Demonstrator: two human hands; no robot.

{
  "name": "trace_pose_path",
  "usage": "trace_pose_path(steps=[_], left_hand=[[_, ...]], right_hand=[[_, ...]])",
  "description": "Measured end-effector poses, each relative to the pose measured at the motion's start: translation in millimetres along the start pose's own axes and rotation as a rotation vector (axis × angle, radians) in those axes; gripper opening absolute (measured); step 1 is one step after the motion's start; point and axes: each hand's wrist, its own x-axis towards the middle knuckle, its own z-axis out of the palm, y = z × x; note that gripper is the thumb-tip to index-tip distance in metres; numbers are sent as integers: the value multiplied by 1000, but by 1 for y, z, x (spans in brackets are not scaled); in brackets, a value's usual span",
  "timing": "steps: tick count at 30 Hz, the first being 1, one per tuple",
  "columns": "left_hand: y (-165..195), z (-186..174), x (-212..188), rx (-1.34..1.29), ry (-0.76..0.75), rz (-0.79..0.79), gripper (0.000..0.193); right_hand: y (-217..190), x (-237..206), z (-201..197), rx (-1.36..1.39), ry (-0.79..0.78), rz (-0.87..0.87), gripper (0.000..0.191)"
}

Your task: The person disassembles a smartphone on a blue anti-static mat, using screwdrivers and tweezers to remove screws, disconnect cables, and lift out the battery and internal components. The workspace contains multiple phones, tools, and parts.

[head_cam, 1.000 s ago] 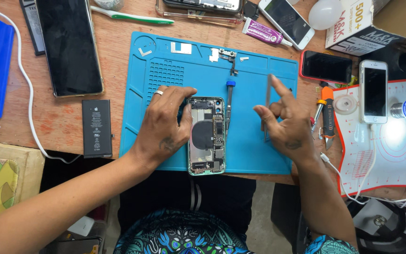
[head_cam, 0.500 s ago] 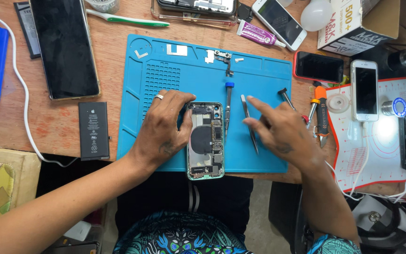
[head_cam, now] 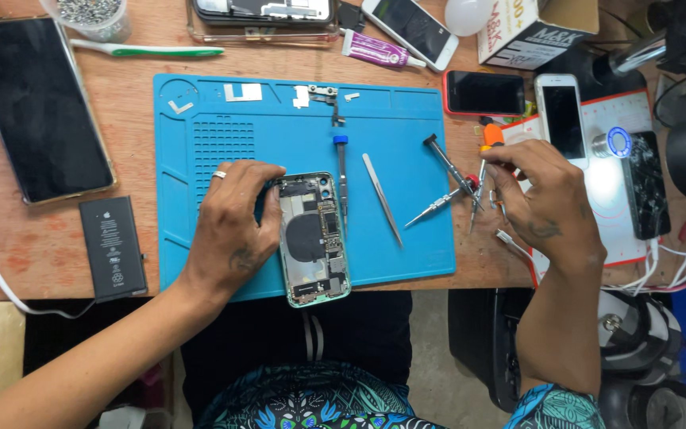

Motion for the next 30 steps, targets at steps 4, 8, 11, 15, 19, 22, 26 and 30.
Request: trace_pose_path(steps=[4, 8, 11, 15, 19, 22, 26, 30], left_hand=[[0, 1, -1, 1, 2, 2, 22], [-2, 0, -3, -1, 8, 6, 21], [-3, -2, -3, -19, -7, -1, 18], [-4, -3, -3, -16, 9, 16, 20], [-5, -4, -4, -20, 8, 9, 20], [-6, -5, -4, -24, 9, 9, 21], [-5, -6, -5, -34, 20, 16, 22], [-7, -6, -5, -24, 18, 12, 21]], right_hand=[[4, 3, 6, 17, -15, 37, 20], [4, 14, 18, 18, -67, 109, 22], [1, 22, 29, 30, -172, 198, 34], [-2, 28, 40, 29, -262, 253, 40], [-3, 32, 36, 140, -256, 207, 36], [-6, 37, 31, 243, -246, 204, 35], [-15, 54, 30, 520, -292, 151, 35], [-25, 65, 33, 561, -301, 104, 41]])
